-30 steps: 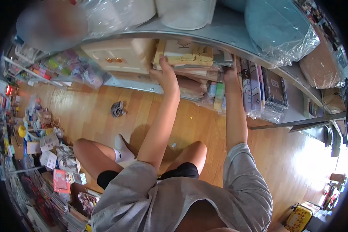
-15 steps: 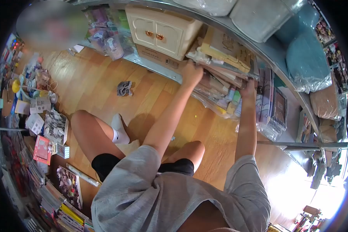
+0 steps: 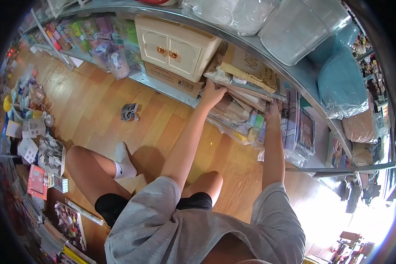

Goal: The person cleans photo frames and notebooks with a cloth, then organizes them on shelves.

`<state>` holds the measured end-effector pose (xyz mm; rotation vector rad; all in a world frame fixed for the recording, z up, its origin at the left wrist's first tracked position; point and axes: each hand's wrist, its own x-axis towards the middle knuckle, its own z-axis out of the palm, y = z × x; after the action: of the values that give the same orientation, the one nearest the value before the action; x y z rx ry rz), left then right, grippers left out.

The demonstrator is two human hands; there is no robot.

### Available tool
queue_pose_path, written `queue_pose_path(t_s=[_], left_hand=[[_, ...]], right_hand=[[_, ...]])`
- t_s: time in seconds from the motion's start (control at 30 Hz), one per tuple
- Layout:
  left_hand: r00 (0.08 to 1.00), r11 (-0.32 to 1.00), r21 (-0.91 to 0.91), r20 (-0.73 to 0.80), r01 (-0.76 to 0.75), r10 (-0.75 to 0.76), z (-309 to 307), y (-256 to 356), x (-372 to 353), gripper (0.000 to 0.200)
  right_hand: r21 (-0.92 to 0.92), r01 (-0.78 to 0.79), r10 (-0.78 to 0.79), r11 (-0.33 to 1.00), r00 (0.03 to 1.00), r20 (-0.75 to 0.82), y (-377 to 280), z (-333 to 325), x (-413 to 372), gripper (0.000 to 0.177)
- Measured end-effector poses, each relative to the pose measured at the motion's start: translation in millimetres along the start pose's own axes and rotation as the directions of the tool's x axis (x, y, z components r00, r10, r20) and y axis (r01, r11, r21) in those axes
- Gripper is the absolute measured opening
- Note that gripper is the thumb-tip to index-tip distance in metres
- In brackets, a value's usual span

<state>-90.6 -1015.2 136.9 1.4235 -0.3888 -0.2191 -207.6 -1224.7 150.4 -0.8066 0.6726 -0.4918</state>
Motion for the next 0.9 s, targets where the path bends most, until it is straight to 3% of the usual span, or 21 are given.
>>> queue_pose_path(t_s=[0.03,0.07,0.1,0.13,0.2,0.3,0.37,0.4,0.43,0.47,0.53,0.63,0.67,0.8,0.87,0.9], left_hand=[[1.000,0.999,-0.040,0.020,-0.005,0.006,-1,4,-1,0.053],[0.987,0.983,-0.129,0.111,0.129,-0.115,-2,7,-4,0.052],[0.951,0.941,-0.202,0.209,0.271,-0.229,-2,14,-8,0.052],[0.948,0.942,-0.194,0.220,0.274,-0.231,1,-2,-5,0.052],[0.985,0.983,-0.109,0.109,0.148,-0.137,9,-27,-1,0.050],[0.995,0.993,-0.068,0.039,0.095,-0.093,17,-33,-8,0.041],[0.991,0.993,-0.035,0.077,0.112,-0.109,19,-12,-19,0.034],[0.984,0.992,-0.007,0.127,0.128,-0.127,23,-3,-26,0.030],[0.999,0.998,0.052,0.021,-0.025,0.024,37,-13,-39,0.026],[1.000,0.999,0.047,0.013,-0.020,0.019,41,-16,-48,0.026],[0.992,0.986,-0.106,0.001,0.125,-0.126,45,-14,-54,0.027],[0.996,0.964,-0.252,0.032,0.084,-0.078,42,-2,-64,0.027],[0.996,0.943,-0.322,0.048,0.087,-0.076,39,4,-66,0.028],[0.997,0.945,-0.323,0.073,0.043,-0.020,39,24,-71,0.025],[0.999,0.885,-0.465,0.029,-0.003,0.018,45,28,-76,0.033],[0.994,0.873,-0.487,0.111,0.039,0.017,46,25,-78,0.035]], right_hand=[[-0.053,0.125,-0.121,0.991,0.991,0.059,1,5,-5,0.024],[-0.098,0.251,-0.238,0.963,0.963,0.123,1,8,-7,0.023],[-0.089,0.252,-0.242,0.964,0.964,0.110,2,0,2,0.023],[-0.109,0.200,-0.187,0.974,0.975,0.121,2,-10,15,0.023],[-0.123,0.151,-0.136,0.981,0.983,0.125,3,-23,25,0.023],[-0.296,0.330,-0.342,0.896,0.940,0.014,-1,-29,29,0.022],[-0.093,0.295,-0.271,0.951,0.939,0.211,-5,-59,61,0.030],[-0.098,0.290,-0.264,0.952,0.940,0.215,-8,-56,53,0.030],[-0.161,0.238,-0.208,0.958,0.960,0.186,-16,-49,36,0.027],[-0.217,0.190,-0.159,0.957,0.976,0.150,-21,-49,22,0.024],[-0.318,0.268,-0.194,0.909,0.950,0.246,-16,-62,23,0.029],[-0.205,0.348,-0.315,0.915,0.932,0.176,-4,-60,12,0.033],[-0.204,0.353,-0.323,0.913,0.932,0.166,-2,-57,13,0.033],[-0.256,0.337,-0.305,0.906,0.939,0.156,0,-57,24,0.033],[-0.288,0.333,-0.297,0.898,0.941,0.160,-1,-58,29,0.034],[-0.303,0.332,-0.296,0.893,0.942,0.159,-1,-59,31,0.034]])
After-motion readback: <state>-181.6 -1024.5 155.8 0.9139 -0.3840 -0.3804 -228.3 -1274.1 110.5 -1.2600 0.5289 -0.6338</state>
